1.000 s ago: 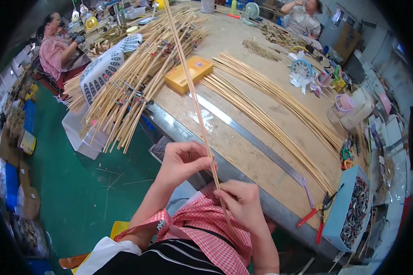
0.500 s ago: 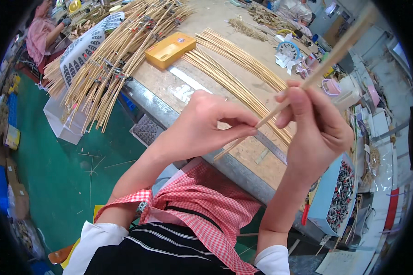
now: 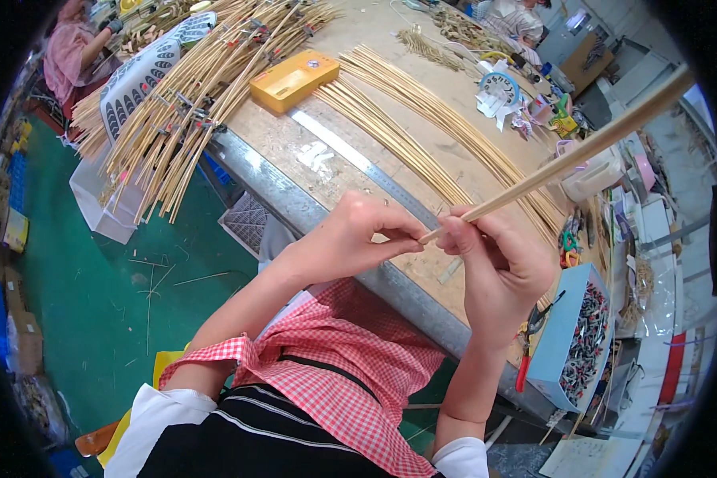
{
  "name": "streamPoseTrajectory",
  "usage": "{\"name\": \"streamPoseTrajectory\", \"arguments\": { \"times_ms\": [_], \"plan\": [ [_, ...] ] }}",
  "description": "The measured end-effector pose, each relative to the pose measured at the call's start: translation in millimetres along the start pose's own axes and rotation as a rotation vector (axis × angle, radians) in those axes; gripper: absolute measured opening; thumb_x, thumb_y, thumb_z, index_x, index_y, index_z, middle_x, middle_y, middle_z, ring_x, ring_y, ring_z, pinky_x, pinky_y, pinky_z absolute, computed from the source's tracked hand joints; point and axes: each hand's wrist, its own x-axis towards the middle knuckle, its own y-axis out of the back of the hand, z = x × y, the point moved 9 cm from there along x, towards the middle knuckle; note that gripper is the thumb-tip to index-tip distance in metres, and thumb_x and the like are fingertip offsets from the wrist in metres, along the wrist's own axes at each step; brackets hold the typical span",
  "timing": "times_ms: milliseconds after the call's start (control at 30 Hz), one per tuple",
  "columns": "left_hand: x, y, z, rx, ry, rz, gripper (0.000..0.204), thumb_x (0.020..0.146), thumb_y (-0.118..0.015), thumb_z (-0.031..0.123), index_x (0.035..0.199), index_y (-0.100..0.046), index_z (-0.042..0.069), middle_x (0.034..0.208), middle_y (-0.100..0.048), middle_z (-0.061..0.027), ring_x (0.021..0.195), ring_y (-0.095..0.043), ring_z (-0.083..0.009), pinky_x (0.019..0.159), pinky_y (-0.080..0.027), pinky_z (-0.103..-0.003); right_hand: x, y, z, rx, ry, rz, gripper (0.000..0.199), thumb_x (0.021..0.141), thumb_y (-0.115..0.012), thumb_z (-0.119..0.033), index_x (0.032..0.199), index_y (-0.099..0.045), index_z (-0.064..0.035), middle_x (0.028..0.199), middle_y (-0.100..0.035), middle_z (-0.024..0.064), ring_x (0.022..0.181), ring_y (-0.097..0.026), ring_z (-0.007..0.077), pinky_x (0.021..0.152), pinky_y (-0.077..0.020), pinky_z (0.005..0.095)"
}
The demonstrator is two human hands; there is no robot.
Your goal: The person uses a metal ruler and a black marker to measure and mark specific lengths on a bundle of thin bamboo sticks laid out on a wooden workbench. The person aligns the ruler, makes marks, and occasionally shifts the sticks to continue the process. Other workers are visible in the background of the workshop.
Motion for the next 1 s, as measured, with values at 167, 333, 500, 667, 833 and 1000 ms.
{"name": "streamPoseTrajectory", "arguments": {
  "times_ms": [167,333,500,667,833,1000],
  "plan": [
    [2,-3,-12,-0.102,0.138,0.002,0.012,0.087,-0.074,0.0,0.099,-0.074,-0.001,0.088,-0.074,-0.009,0.08,-0.074,-0.0165,0.069,-0.058,-0.029,6,16,15,0.067,-0.186,0.132,0.004,0.089,-0.074,0.004,0.092,-0.073,0.0069,0.078,-0.073,0.0092,0.068,-0.072,0.014,0.064,-0.0578,0.0238],
    [-9,3,-2,0.071,0.089,0.158,0.014,0.09,-0.072,0.001,0.103,-0.073,-0.001,0.088,-0.069,-0.0128,0.073,-0.069,-0.0225,0.065,-0.055,-0.031,-8,20,69,0.248,-0.37,0.29,0.013,0.093,-0.073,-0.004,0.085,-0.071,0.0055,0.073,-0.072,0.0094,0.061,-0.069,0.013,0.056,-0.0553,0.0236],
    [-25,-2,-2,0.254,-0.004,0.271,0.016,0.089,-0.072,0.001,0.105,-0.074,0.0,0.084,-0.067,-0.0146,0.07,-0.066,-0.0278,0.062,-0.051,-0.035,-28,3,106,0.379,-0.513,0.327,0.016,0.095,-0.072,-0.007,0.083,-0.07,0.0038,0.073,-0.072,0.0099,0.056,-0.065,0.0121,0.053,-0.0528,0.0239],
    [-36,1,-26,0.22,0.131,0.236,0.016,0.089,-0.071,0.001,0.105,-0.074,0.0,0.084,-0.067,-0.0145,0.069,-0.066,-0.0314,0.06,-0.05,-0.035,-37,-11,123,0.399,-0.569,0.235,0.017,0.097,-0.07,-0.01,0.087,-0.072,0.0039,0.076,-0.072,0.0097,0.058,-0.066,0.0121,0.056,-0.0541,0.0249],
    [-54,14,-52,0.093,0.287,0.277,0.011,0.09,-0.07,0.001,0.099,-0.076,-0.001,0.077,-0.066,-0.0136,0.062,-0.063,-0.023,0.056,-0.046,-0.032,-50,60,126,0.096,-0.525,0.35,0.02,0.102,-0.066,-0.017,0.101,-0.074,0.0014,0.083,-0.073,0.0074,0.066,-0.067,0.012,0.061,-0.0556,0.0272],
    [-75,32,-72,0.073,0.379,0.333,0.012,0.09,-0.069,0.001,0.098,-0.077,-0.001,0.077,-0.068,-0.0131,0.061,-0.062,-0.0183,0.056,-0.045,-0.031,-78,279,161,-0.588,-0.439,0.504,0.024,0.102,-0.062,-0.015,0.116,-0.071,0.0023,0.094,-0.072,0.0083,0.078,-0.069,0.0132,0.069,-0.056,0.0279]
  ]
}}
